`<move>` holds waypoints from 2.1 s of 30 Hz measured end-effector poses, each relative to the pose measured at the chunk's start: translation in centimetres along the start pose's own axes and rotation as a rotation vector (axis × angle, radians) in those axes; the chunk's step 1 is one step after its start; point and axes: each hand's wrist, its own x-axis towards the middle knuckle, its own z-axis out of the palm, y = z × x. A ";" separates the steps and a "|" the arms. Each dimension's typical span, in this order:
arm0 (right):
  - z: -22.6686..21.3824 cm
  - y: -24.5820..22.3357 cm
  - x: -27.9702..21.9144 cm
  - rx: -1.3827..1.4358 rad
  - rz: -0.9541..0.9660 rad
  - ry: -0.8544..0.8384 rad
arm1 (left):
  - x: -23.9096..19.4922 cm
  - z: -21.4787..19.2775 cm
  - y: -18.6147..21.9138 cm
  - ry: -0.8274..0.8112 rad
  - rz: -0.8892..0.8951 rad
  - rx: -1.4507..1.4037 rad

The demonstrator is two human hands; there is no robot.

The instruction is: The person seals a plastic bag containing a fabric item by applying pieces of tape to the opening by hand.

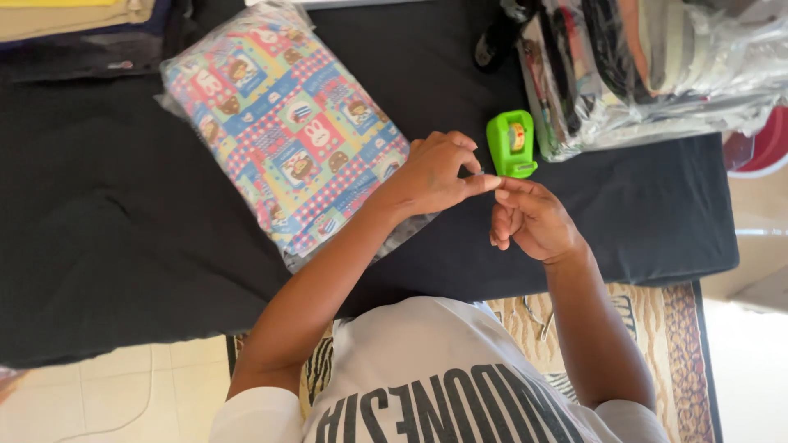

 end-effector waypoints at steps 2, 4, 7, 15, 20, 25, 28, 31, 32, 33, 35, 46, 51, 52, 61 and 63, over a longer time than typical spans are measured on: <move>1.3 -0.3 0.7 -0.003 0.016 -0.039 | 0.3 1.3 -1.9 0.179 0.073 0.042; 2.2 -0.3 1.5 -0.003 0.030 -0.075 | -0.1 1.9 -3.0 0.352 0.147 0.092; 2.4 0.6 2.4 0.067 0.091 -0.119 | -1.7 1.8 -2.8 0.465 0.186 0.107; 6.3 0.1 3.1 0.071 0.137 -0.040 | -5.7 1.8 -2.0 0.646 0.110 0.062; 8.5 -0.5 3.2 -0.008 0.092 -0.059 | -6.9 1.6 -2.4 0.764 0.159 -0.135; 9.2 0.0 3.2 -0.063 -0.069 -0.117 | -8.4 0.1 -1.9 0.765 0.075 -0.449; 9.1 1.5 3.7 -0.098 -0.235 -0.130 | -8.1 1.1 -3.4 0.777 0.038 -0.601; 9.7 2.7 4.4 -0.217 -0.353 -0.068 | -8.4 1.4 -3.2 0.763 0.001 -0.646; 9.8 2.9 4.4 -0.237 -0.370 -0.005 | -8.5 1.4 -3.1 0.754 0.006 -0.654; 10.0 3.2 4.6 -0.260 -0.384 0.055 | -8.7 1.4 -2.9 0.749 0.009 -0.662; 10.5 3.0 4.5 -0.323 -0.464 0.059 | -9.1 1.6 -3.5 0.727 0.010 -0.640; 11.7 -0.1 0.7 -0.733 -0.724 0.066 | -12.3 -1.0 -2.2 0.541 0.103 -0.303; 10.4 1.1 -2.3 -1.270 -1.070 0.086 | -13.9 -2.5 -3.9 0.722 -0.019 0.477; 10.4 1.9 -2.1 -1.269 -1.069 0.077 | -13.7 -2.1 -4.9 0.726 -0.027 0.476; 12.7 5.1 1.1 -1.649 -1.167 -0.546 | -12.5 1.4 -10.4 0.546 0.023 0.615; 12.8 5.6 1.8 -1.687 -1.261 -0.556 | -12.8 2.0 -10.1 0.520 0.031 0.634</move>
